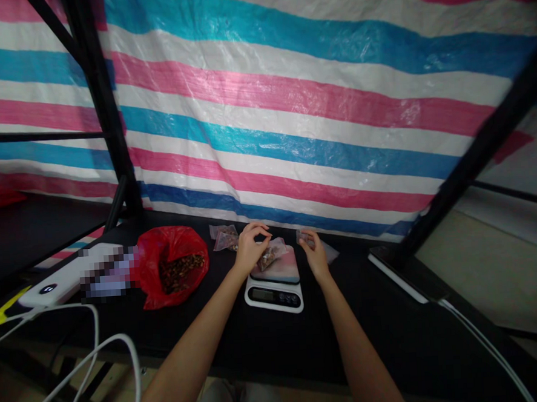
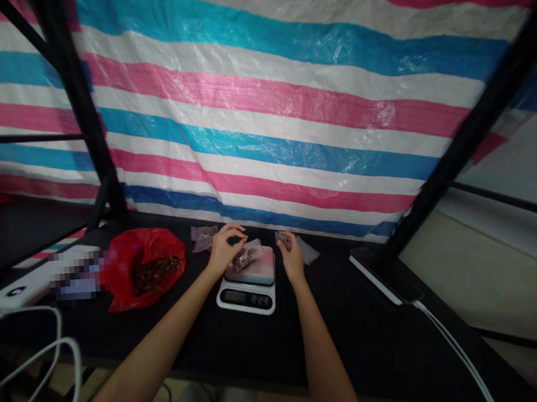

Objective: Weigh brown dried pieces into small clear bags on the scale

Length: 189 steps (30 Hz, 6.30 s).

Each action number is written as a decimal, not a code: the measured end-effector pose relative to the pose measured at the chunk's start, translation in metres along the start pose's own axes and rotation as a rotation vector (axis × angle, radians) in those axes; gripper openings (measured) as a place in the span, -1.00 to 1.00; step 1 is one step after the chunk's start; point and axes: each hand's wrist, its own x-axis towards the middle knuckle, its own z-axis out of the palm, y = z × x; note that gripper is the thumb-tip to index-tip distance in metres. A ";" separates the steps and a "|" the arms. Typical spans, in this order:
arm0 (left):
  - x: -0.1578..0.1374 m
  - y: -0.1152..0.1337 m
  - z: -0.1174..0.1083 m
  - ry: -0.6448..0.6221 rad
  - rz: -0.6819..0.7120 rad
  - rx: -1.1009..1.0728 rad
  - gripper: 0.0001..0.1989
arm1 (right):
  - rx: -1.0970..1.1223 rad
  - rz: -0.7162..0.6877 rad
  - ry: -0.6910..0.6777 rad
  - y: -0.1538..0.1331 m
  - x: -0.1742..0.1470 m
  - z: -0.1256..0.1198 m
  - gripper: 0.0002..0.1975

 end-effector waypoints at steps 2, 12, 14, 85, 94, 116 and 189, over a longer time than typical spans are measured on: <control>0.001 0.000 -0.001 0.009 -0.001 0.002 -0.92 | -0.168 -0.038 0.006 0.004 -0.002 -0.004 -0.77; 0.001 -0.005 -0.001 0.023 -0.002 0.001 -0.90 | -0.765 -0.112 -0.093 -0.003 -0.011 -0.007 -0.70; 0.001 -0.006 -0.001 0.027 0.008 -0.002 -0.90 | -0.788 -0.146 -0.044 -0.013 -0.011 -0.007 -0.69; -0.002 -0.001 0.003 -0.124 -0.348 -0.243 -0.73 | 0.398 -0.082 -0.100 -0.048 -0.021 0.018 -0.59; -0.006 0.009 0.004 -0.141 -0.240 -0.120 -0.75 | 0.233 -0.090 -0.121 -0.048 -0.023 0.020 -0.69; -0.005 0.010 0.004 -0.145 -0.207 -0.067 -0.79 | 0.277 -0.034 -0.140 -0.051 -0.022 0.016 -0.63; -0.004 0.000 0.004 -0.251 -0.241 -0.086 -0.82 | 0.097 -0.085 -0.194 -0.045 -0.034 0.033 -0.75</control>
